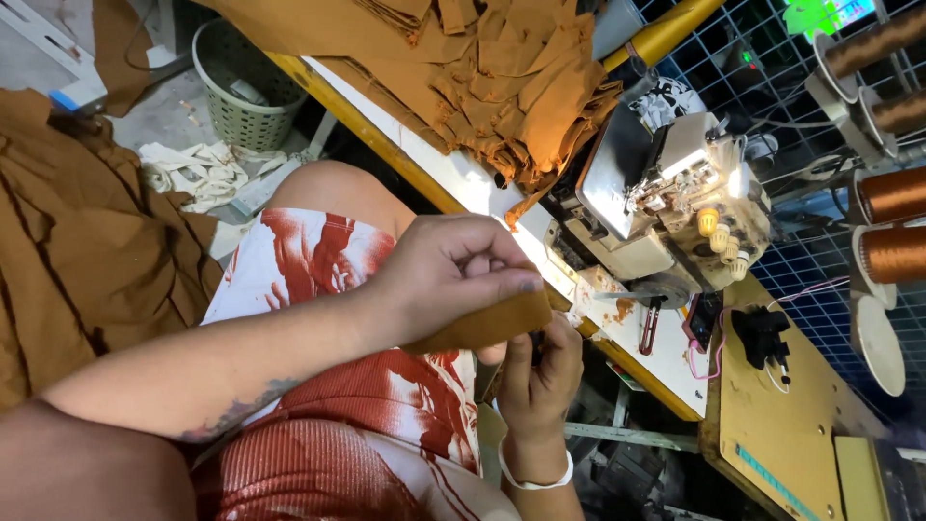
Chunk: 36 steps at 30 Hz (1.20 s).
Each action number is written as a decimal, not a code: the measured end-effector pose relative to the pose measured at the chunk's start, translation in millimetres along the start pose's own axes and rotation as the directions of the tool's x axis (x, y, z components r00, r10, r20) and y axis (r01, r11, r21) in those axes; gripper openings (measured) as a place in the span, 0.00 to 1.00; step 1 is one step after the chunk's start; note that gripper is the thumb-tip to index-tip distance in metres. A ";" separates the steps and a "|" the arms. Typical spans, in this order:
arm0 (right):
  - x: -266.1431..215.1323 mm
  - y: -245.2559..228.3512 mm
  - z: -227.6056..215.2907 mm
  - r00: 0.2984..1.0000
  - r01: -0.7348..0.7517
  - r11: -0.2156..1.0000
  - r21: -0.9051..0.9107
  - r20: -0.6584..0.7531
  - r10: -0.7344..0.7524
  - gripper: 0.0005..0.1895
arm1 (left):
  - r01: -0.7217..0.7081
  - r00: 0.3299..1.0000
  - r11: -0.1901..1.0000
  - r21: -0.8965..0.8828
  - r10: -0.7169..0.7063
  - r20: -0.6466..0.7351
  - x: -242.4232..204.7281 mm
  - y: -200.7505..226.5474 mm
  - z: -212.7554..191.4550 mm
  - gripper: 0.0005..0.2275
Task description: The person sits at a sewing station and uses a small tool to trim loose threads from brown fabric pieces. They handle the fabric with both hands, picking up pieces from a pile, trimming them, and placing them back down.
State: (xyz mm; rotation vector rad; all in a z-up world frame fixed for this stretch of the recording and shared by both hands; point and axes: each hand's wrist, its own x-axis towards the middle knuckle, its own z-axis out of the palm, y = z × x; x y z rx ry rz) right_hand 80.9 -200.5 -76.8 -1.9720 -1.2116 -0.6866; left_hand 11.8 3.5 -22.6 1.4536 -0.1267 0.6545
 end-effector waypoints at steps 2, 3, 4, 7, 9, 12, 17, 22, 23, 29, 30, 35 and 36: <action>2.4 -0.9 -0.5 1.000 0.002 1.000 0.006 -0.002 -0.002 0.15 | -0.036 0.999 0.999 0.002 0.036 -0.017 0.6 1.0 0.0 0.04; 3.5 -1.6 -0.5 1.000 0.007 1.000 0.011 -0.006 -0.007 0.15 | -0.075 0.997 0.997 0.005 0.075 -0.033 1.0 1.5 -0.2 0.04; 2.3 -1.2 -0.1 1.000 0.003 1.000 0.011 -0.006 -0.003 0.15 | -0.072 0.997 0.997 0.005 0.072 -0.031 0.5 1.4 -0.1 0.04; 2.8 -4.5 1.0 1.000 0.004 1.000 0.020 -0.020 -0.004 0.15 | -0.149 0.986 0.989 -0.001 0.149 -0.072 -2.7 -0.5 3.1 0.03; 8.5 -12.6 3.8 0.999 0.049 0.992 0.117 -0.014 -0.047 0.13 | -0.034 0.998 0.995 -0.097 0.028 -0.062 -7.2 -3.6 7.9 0.04; 6.5 -14.0 4.8 1.000 0.007 0.987 0.160 -0.003 -0.007 0.14 | 0.006 0.998 0.991 -0.133 -0.013 -0.054 -8.7 -1.5 8.6 0.03; 36.1 -48.9 3.9 0.999 -0.021 0.930 0.368 0.035 0.009 0.07 | -0.068 0.998 0.989 -0.130 0.066 -0.014 -4.9 0.0 6.1 0.05; 27.1 -25.9 2.4 0.991 -0.132 0.978 0.163 0.025 0.129 0.12 | 0.132 0.985 0.925 -0.357 -0.082 0.153 -2.5 3.7 5.6 0.07; 37.8 -26.2 1.7 0.982 -0.143 0.963 0.228 0.154 0.109 0.10 | 0.028 0.998 0.961 -0.275 -0.011 0.062 -0.7 -4.9 5.8 0.05; 57.8 3.0 -5.4 0.926 -0.365 0.757 0.542 0.293 0.237 0.09 | -0.114 0.994 0.994 -0.005 0.114 0.001 21.8 3.6 -33.8 0.12; 71.9 -5.2 -7.4 0.927 -0.376 0.491 0.786 0.310 0.212 0.22 | -0.118 0.982 0.986 0.115 0.098 0.164 23.0 9.8 -41.0 0.16; 120.5 -29.5 -13.8 0.861 -0.338 0.788 0.515 0.508 0.037 0.13 | 0.048 0.955 0.994 0.093 -0.073 0.287 27.0 6.8 -31.5 0.16; 127.4 -29.9 -12.7 0.865 -0.285 0.883 0.373 0.497 0.069 0.06 | 0.057 0.968 0.997 -0.054 -0.042 0.249 27.1 -0.5 -33.5 0.15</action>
